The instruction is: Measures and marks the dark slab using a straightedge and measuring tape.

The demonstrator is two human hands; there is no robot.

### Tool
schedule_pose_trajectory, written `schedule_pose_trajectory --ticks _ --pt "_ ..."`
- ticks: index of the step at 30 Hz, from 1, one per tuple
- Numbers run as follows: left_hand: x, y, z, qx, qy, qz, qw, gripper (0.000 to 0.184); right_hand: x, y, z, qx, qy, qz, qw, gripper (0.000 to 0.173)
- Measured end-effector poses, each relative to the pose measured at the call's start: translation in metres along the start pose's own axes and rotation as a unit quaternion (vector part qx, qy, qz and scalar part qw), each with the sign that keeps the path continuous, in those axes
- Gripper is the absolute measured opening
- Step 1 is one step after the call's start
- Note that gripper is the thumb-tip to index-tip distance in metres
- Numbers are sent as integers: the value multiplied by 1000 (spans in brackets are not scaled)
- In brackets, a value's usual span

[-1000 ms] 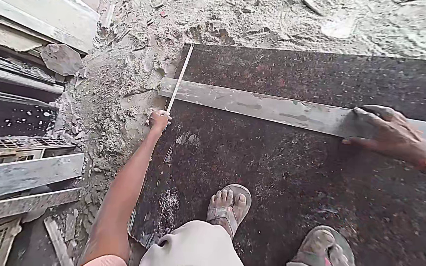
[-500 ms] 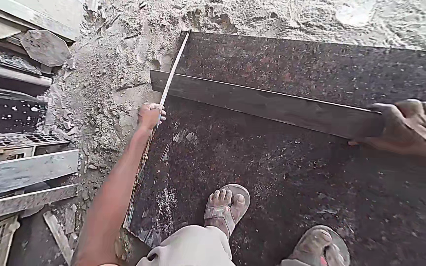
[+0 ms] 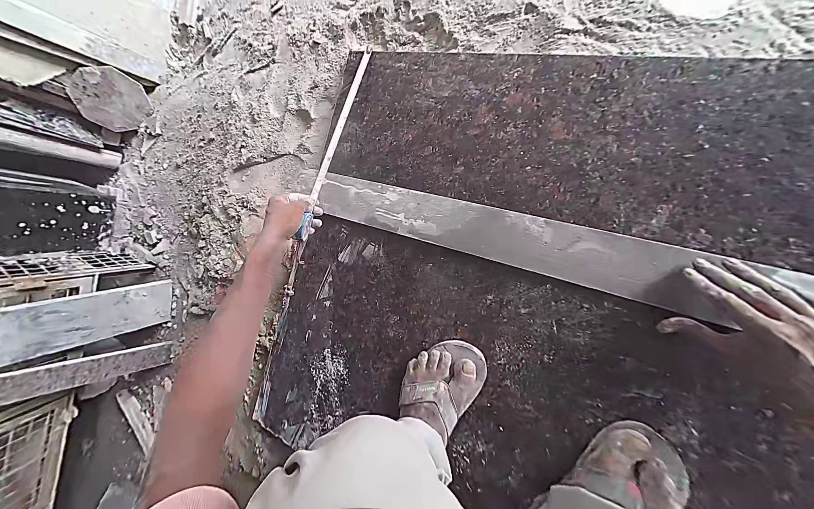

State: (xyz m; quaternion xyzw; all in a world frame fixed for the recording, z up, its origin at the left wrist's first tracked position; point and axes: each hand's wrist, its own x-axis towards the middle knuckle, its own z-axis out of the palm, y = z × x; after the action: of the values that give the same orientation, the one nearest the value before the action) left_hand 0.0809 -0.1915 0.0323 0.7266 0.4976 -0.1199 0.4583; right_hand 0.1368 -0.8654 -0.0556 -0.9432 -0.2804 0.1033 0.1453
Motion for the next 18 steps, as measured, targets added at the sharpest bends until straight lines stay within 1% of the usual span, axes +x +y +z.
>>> schedule_pose_trajectory --ticks 3,5,7,9,10,11,13,15,18 --pt "14 -25 12 14 13 4 1000 25 -5 28 4 -15 -17 -11 1000 103" --pt "20 -39 20 15 20 11 1000 26 -17 50 3 -30 -16 3 999 109" --pt "18 -48 27 15 16 24 999 27 -33 76 1 -35 -16 52 998 107" --pt "9 -48 32 23 1 31 999 27 -42 81 -8 -38 -18 84 996 97" --pt "6 -49 37 39 -10 32 999 28 -48 79 -13 -42 -12 82 996 93" --pt "10 -53 40 61 -18 39 997 30 -53 81 -14 -53 -9 81 995 93" --pt "32 -60 38 83 -6 60 995 32 -44 96 -8 -59 4 79 995 99" --pt "40 -73 32 92 8 60 994 30 -33 106 2 -48 17 70 996 102" --pt "49 -84 29 103 14 68 992 32 -4 111 -1 -31 31 53 998 97"
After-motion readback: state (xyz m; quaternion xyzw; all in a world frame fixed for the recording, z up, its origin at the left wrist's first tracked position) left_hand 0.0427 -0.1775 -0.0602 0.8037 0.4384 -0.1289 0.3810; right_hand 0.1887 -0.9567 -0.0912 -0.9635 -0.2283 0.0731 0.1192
